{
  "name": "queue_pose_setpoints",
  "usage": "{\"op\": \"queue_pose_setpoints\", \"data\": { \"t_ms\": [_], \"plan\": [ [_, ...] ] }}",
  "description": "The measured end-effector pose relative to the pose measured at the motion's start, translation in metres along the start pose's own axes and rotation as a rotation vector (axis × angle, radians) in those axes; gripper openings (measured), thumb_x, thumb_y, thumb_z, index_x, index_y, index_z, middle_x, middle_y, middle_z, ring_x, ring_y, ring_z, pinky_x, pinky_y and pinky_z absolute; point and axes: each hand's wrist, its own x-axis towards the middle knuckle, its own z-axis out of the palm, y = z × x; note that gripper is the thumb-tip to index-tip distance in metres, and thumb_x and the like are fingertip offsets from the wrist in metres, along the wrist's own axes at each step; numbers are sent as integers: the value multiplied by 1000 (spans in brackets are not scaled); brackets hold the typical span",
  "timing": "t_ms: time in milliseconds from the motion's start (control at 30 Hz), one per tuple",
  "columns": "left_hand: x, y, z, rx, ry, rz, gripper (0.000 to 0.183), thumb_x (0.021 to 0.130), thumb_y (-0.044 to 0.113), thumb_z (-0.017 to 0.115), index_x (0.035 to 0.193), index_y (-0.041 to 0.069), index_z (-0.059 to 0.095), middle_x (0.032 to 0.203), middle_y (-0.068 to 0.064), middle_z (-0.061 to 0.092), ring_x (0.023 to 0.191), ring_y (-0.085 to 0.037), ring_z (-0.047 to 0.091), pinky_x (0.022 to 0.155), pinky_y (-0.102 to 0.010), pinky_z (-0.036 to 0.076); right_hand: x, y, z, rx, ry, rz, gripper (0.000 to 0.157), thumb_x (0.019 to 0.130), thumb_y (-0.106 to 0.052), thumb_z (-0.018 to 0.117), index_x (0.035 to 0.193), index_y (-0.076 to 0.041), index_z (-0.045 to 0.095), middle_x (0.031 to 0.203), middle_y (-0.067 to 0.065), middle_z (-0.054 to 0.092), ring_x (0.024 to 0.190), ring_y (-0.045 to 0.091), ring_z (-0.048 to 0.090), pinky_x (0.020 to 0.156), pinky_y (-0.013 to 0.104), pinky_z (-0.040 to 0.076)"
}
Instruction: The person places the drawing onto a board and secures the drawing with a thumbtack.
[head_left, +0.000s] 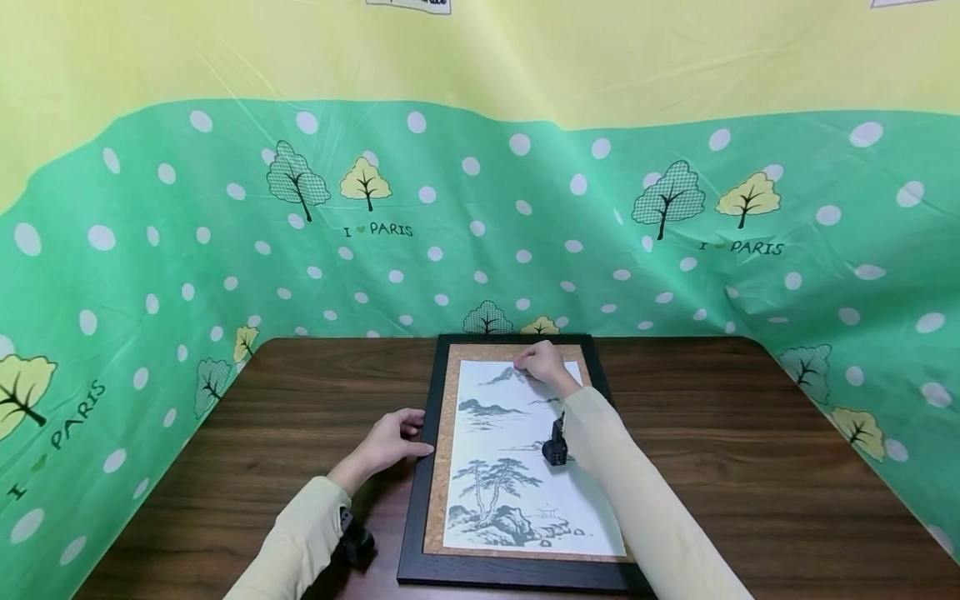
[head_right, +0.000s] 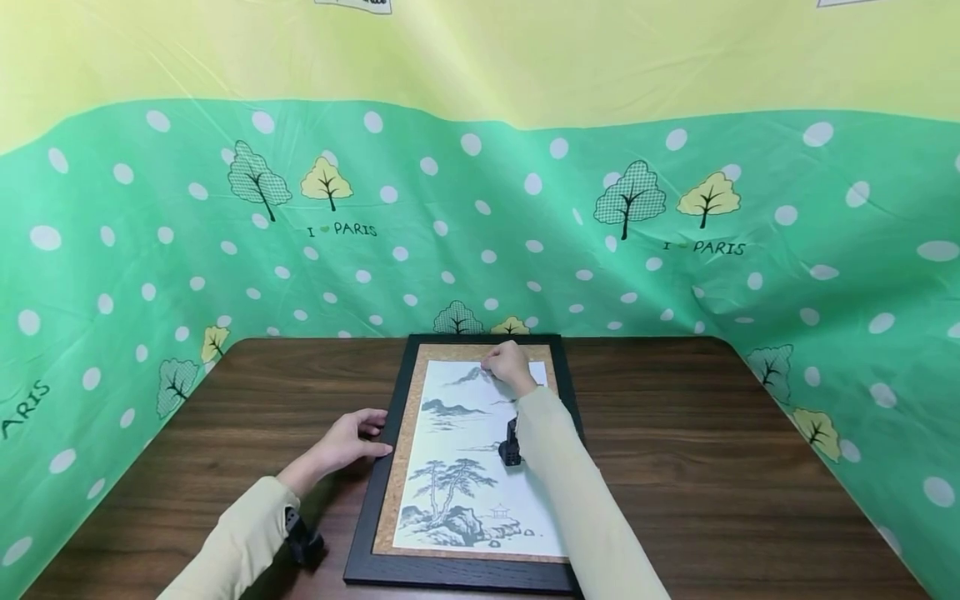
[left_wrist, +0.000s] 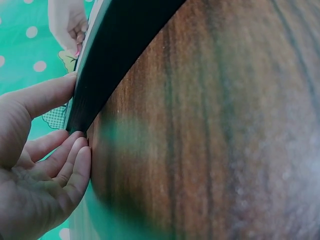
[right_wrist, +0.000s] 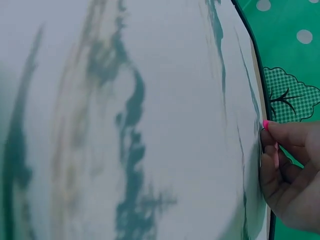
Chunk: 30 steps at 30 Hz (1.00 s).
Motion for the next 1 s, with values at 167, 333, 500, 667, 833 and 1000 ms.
{"op": "queue_pose_setpoints", "data": {
  "t_ms": [167, 333, 500, 667, 833, 1000],
  "plan": [
    [-1, 1, 0, 4, -2, -9, 55, 70, 8, 76, 118, -6, 54, 108, -13, 60, 95, -25, 56, 76, -34, 49, 5, 0, 0, 103, -37, 86, 15, 85, -10, 59, 88, -2, 72, 76, 8, 66, 53, 13, 48, 49, 25, 39],
    [-1, 1, -1, 4, 1, -1, 55, 70, 7, 76, 118, -6, 53, 108, -15, 60, 95, -26, 56, 76, -35, 48, 6, -1, 1, 120, -61, 89, 16, 85, -10, 58, 89, -2, 72, 70, 5, 65, 46, 12, 41, 46, 25, 34],
    [0, 0, 0, 4, 11, -3, 54, 70, 7, 76, 118, -6, 54, 107, -14, 60, 94, -26, 56, 76, -35, 48, 3, -5, 2, 73, -9, 86, 18, 83, -10, 57, 75, -1, 71, 54, 1, 56, 44, 13, 41, 48, 26, 35],
    [-1, 0, 0, 9, 17, -7, 53, 71, 8, 76, 117, -5, 55, 107, -13, 60, 94, -25, 56, 77, -35, 48, 2, -4, 4, 48, 40, 126, 18, 81, -14, 62, 68, -3, 70, 52, -1, 53, 51, 15, 47, 53, 27, 38],
    [-1, -2, 0, -2, 26, -9, 52, 71, 7, 76, 117, -4, 55, 108, -12, 60, 94, -24, 56, 76, -35, 48, -2, -6, 9, -11, 89, 93, 13, 81, -13, 65, 77, -5, 73, 75, 7, 68, 68, 20, 59, 61, 31, 47],
    [-1, -3, 1, 2, 26, 1, 52, 71, 7, 76, 117, -5, 55, 107, -12, 61, 93, -24, 56, 76, -35, 48, -5, -8, 8, 23, 97, 117, 12, 81, -12, 65, 81, -3, 73, 83, 9, 68, 69, 20, 59, 61, 30, 46]
  ]
}}
